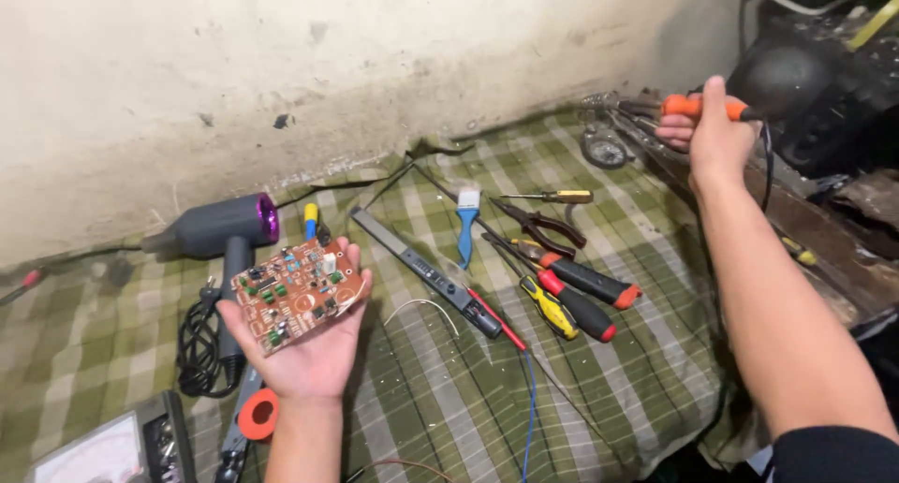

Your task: Repair a circuit board by soldering and desoldering components using hand tools

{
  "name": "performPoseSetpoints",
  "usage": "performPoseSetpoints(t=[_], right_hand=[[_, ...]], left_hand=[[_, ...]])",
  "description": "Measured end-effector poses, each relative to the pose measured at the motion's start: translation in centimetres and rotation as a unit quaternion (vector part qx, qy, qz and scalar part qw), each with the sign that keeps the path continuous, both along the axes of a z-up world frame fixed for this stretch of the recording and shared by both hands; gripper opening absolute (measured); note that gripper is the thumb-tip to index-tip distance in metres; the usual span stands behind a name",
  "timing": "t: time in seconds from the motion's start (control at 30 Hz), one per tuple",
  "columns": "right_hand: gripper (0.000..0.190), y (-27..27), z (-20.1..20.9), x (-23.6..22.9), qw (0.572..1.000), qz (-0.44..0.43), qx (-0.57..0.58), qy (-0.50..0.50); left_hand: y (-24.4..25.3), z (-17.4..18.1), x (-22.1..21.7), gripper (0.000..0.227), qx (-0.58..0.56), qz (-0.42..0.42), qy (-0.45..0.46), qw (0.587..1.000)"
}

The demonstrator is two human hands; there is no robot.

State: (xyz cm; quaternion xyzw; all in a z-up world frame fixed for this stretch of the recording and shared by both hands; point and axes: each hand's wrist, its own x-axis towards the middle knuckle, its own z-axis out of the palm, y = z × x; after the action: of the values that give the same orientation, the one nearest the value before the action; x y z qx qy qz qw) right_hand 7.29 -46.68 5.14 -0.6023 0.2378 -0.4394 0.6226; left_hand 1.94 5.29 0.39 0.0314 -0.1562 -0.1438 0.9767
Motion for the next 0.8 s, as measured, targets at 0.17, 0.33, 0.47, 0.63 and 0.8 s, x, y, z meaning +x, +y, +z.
performPoseSetpoints(t=[0.17, 0.33, 0.47, 0.63, 0.8], right_hand=[[0.059, -1.9, -1.0, 2.9, 0.999, 0.031, 0.031, 0.018], [0.060, -2.1, -0.7, 2.4, 0.980, -0.097, 0.158, -0.069], [0.053, -1.7, 0.0, 2.1, 0.975, -0.103, 0.144, -0.133], [0.071, -0.3, 1.5, 2.5, 0.991, -0.021, 0.122, 0.049], [0.071, -1.9, 0.7, 1.9, 0.978, 0.049, 0.185, 0.083]], left_hand=[[-0.2, -0.8, 0.3, 0.099, 0.021, 0.037, 0.058, 0.997], [-0.5, -0.4, 0.0, 0.095, 0.077, 0.045, -0.011, 0.996], [-2.0, 0.6, -0.7, 0.081, 0.293, 0.159, 0.094, 0.938], [-2.0, 0.0, -0.2, 0.080, 0.235, 0.009, 0.107, 0.966], [-1.6, -0.1, -0.1, 0.091, 0.220, 0.031, 0.090, 0.971]])
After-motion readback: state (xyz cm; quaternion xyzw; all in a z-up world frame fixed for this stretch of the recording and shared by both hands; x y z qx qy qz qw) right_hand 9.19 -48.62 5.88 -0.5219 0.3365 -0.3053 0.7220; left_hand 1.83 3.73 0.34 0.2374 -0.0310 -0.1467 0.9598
